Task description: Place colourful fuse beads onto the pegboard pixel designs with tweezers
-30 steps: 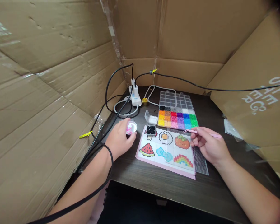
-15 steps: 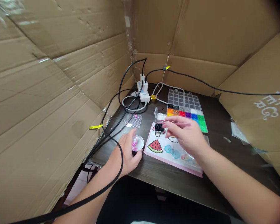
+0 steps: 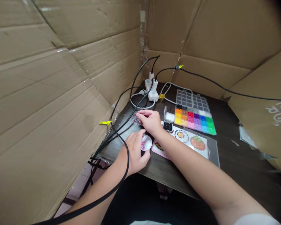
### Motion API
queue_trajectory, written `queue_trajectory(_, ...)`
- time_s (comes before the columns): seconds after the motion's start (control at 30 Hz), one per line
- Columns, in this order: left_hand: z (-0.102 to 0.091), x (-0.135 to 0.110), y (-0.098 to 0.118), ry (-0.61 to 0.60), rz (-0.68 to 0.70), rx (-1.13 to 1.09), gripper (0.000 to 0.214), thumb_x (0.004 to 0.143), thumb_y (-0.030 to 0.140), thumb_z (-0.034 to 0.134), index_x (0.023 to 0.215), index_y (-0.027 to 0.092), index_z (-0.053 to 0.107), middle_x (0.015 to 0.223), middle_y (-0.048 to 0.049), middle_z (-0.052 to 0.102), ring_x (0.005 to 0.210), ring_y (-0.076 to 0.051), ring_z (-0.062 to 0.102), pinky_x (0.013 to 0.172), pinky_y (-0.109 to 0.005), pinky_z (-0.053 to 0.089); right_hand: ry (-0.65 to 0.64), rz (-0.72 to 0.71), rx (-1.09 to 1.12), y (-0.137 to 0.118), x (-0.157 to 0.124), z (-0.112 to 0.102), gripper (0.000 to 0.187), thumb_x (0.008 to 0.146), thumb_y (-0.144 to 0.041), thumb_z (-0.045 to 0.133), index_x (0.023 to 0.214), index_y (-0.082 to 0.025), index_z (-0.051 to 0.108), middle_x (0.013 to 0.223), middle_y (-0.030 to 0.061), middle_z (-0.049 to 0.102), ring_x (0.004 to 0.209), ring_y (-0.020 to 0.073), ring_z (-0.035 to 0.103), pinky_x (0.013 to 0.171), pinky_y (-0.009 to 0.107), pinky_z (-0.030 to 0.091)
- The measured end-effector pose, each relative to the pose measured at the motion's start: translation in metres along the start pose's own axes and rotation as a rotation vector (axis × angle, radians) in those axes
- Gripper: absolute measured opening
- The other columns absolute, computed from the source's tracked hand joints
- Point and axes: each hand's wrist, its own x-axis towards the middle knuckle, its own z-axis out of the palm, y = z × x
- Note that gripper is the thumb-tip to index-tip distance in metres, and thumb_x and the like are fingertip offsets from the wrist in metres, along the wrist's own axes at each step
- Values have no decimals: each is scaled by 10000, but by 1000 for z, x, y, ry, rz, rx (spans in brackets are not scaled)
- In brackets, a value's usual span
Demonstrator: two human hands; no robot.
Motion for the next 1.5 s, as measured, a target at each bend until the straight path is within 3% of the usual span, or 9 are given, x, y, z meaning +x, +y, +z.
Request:
queue_trajectory(0.1, -1, 1, 0, -1, -15, -14, 566, 809, 187, 606, 1346, 151, 428, 1169, -147, 628, 1088, -316, 614, 951, -476, 508, 24, 53, 5, 5, 2, 6, 169, 706, -304, 734, 794, -163, 764, 777, 73, 778, 579, 167, 672, 554, 281, 547)
queue_trajectory(0.27, -3, 1, 1, 13, -33, -48, 532, 800, 167, 599, 1311, 158, 450, 1150, -135, 639, 1089, -310, 617, 951, -470, 509, 48, 35, -4, 10, 1, 7, 175, 685, -304, 741, 779, -158, 764, 810, 81, 787, 646, 177, 702, 579, 267, 561)
queue_trajectory(1.2, -5, 1, 2, -4, -37, -52, 541, 802, 173, 614, 1318, 171, 450, 1169, -131, 633, 1103, -307, 604, 973, -463, 496, 23, 57, -3, 11, 1, 6, 188, 666, -314, 752, 771, -159, 760, 716, 47, 754, 540, 132, 633, 521, 245, 510)
queue_trajectory(1.5, -4, 2, 2, -2, -30, -45, 532, 804, 176, 611, 1311, 178, 450, 1170, -127, 635, 1092, -308, 607, 961, -466, 498, 25, 56, -2, 12, 1, 6, 173, 667, -312, 749, 756, -163, 755, 722, 52, 757, 596, 157, 677, 527, 248, 521)
